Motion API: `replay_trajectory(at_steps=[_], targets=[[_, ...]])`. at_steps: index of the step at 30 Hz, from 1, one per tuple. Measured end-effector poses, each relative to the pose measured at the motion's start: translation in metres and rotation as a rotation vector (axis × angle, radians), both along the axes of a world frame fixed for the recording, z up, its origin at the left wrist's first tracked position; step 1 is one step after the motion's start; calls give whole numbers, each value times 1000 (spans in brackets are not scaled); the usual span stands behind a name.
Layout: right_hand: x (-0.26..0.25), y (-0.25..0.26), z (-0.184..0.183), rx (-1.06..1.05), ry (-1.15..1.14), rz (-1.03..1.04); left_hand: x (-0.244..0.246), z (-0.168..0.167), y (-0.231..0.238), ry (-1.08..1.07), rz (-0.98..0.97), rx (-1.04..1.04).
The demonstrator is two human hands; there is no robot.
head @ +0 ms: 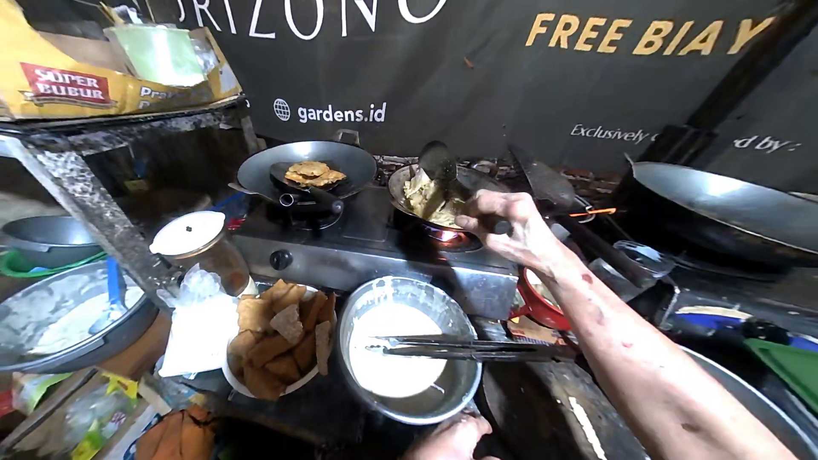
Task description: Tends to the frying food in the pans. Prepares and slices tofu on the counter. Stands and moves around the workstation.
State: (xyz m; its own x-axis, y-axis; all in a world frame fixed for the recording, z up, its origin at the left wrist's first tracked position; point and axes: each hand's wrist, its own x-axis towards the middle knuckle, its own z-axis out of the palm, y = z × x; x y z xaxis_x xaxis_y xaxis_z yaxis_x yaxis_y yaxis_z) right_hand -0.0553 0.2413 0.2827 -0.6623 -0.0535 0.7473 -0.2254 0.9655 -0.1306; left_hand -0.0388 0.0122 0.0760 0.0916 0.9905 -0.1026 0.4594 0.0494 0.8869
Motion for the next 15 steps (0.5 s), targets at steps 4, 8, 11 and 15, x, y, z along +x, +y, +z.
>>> replay_trajectory(at_steps=[4, 8, 11, 15], targets=[[2, -7, 0, 67, 13, 22, 0, -1, 0, -5, 2, -11], [2, -15, 5, 98, 23, 25, -1, 0, 1, 3, -5, -22], [1, -18, 5, 92, 61, 47, 0, -1, 1, -5, 1, -19], [6, -20, 9, 83, 109, 28, 0, 2, 1, -4, 0, -41]])
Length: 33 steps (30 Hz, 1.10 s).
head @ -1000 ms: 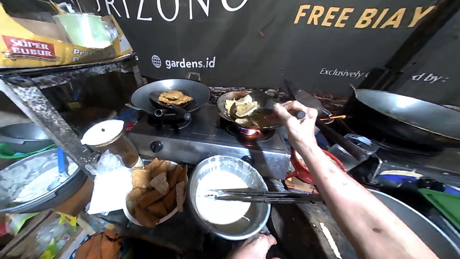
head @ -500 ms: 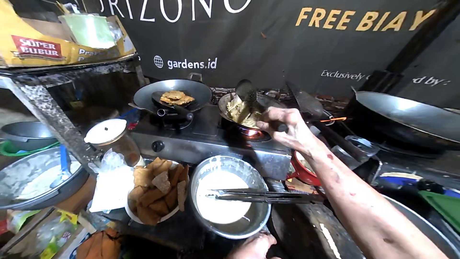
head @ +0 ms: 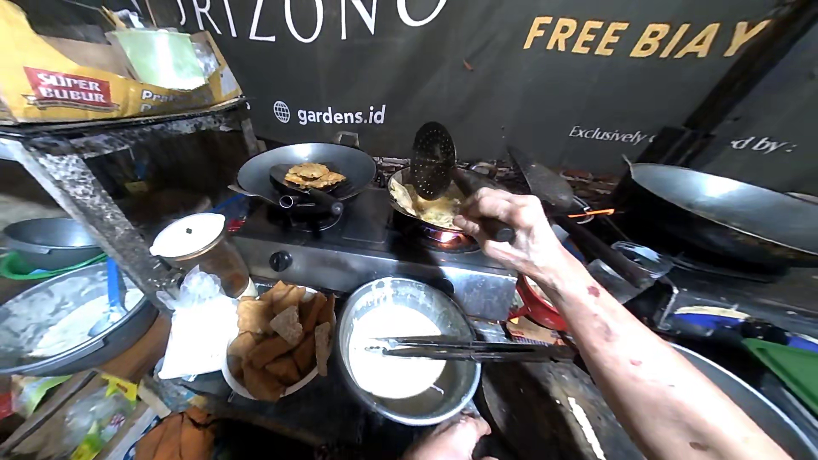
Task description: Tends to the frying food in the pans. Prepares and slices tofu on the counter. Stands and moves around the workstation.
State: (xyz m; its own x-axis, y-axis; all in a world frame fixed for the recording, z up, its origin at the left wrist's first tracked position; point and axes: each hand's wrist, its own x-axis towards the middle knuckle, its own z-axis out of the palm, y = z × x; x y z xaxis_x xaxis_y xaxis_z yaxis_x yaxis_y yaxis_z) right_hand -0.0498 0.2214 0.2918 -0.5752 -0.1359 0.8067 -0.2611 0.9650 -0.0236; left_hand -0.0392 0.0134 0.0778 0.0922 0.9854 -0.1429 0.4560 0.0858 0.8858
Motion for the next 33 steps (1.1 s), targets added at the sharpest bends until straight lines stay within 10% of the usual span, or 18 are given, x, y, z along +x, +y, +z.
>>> replay_trajectory(at_steps=[10, 33], targets=[[63, 39, 3, -85, -21, -244, 0, -2, 0, -4, -4, 13], [43, 38, -40, -267, 44, -12, 1, -5, 2, 5, 0, 5]])
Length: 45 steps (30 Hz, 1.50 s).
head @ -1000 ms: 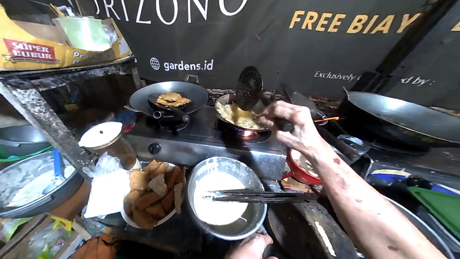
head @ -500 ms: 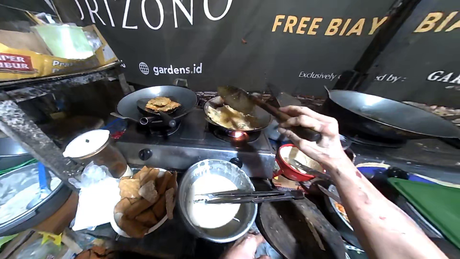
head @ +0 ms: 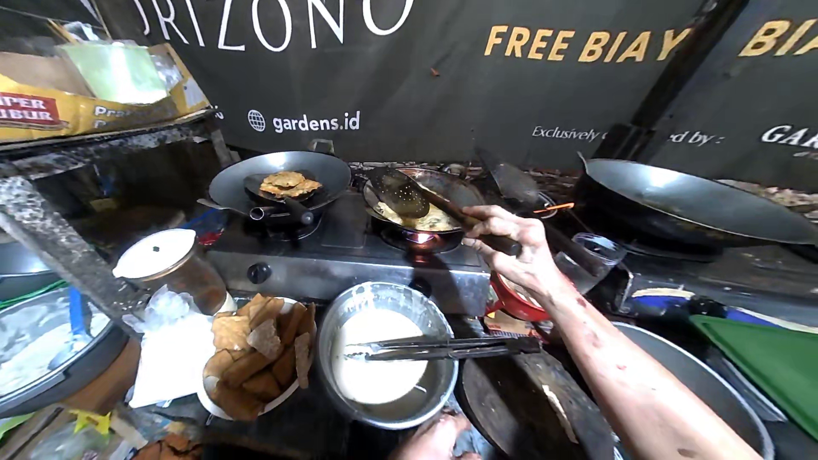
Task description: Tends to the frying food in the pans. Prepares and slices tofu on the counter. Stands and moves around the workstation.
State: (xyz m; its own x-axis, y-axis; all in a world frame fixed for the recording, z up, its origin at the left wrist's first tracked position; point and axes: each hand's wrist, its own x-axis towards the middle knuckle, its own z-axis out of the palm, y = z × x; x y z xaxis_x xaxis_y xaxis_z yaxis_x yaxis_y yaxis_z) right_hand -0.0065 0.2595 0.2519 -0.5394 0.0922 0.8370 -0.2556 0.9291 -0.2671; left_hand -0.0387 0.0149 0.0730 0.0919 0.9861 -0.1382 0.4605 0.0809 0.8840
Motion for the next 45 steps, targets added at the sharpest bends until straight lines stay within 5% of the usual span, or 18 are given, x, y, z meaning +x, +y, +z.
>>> replay_trajectory(at_steps=[13, 24, 36, 45], targets=[[61, -3, 24, 43, 21, -67, -1, -4, 3, 18, -17, -4], [27, 13, -10, -63, 75, -23, -1, 0, 2, 12, -6, -20], [93, -23, 35, 112, -58, 3, -2, 2, 0, 0, -23, -30], [57, -2, 15, 22, -78, 26, -2, -2, 1, 13, -21, 5]])
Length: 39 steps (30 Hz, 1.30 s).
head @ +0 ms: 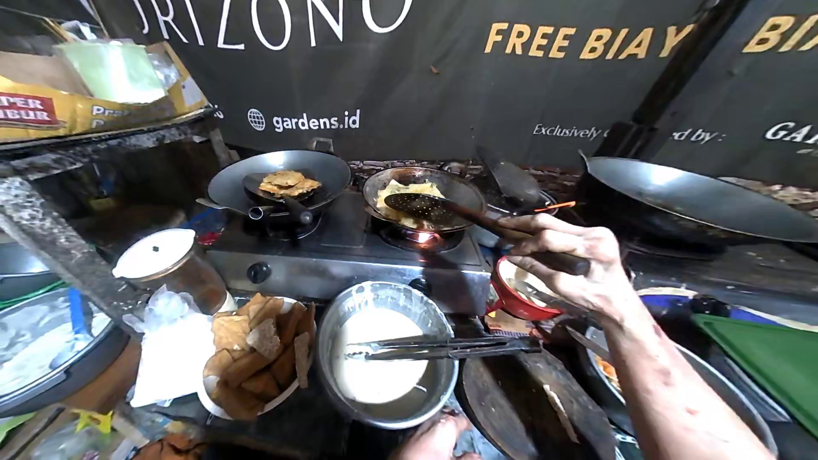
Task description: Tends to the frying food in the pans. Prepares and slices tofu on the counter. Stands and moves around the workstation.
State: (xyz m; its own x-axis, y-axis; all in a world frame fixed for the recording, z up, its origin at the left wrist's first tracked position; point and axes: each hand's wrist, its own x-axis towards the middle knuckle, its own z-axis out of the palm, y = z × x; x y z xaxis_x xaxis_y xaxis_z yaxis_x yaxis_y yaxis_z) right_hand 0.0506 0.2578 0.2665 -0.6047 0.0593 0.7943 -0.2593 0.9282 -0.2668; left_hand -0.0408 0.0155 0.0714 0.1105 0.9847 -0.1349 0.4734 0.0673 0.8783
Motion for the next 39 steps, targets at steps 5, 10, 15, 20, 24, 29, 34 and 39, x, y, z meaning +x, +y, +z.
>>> replay_trajectory(at_steps=[5, 10, 15, 20, 24, 29, 34, 39], targets=[[-7, -8, -4, -4, 67, 27, -1, 2, 0, 12, -1, -19], [-18, -8, -21, -109, 279, -40, 1, 4, -1, 20, 29, -33], [-17, 4, -23, -531, 470, -155, 2, 17, -1, 49, 17, -77], [-2, 33, 0, -819, 751, -182, 2, 17, 0, 85, 21, -33], [3, 74, 9, -895, 909, -280, 1, -1, -1, 59, 28, 39], [0, 107, -2, -1094, 843, -430, 2, 4, -2, 94, 42, 70], [3, 143, -37, -1173, 458, -520, 2, 15, -1, 79, 30, 5], [17, 159, -50, -924, -48, -848, 0, -4, 0, 14, 26, 38]])
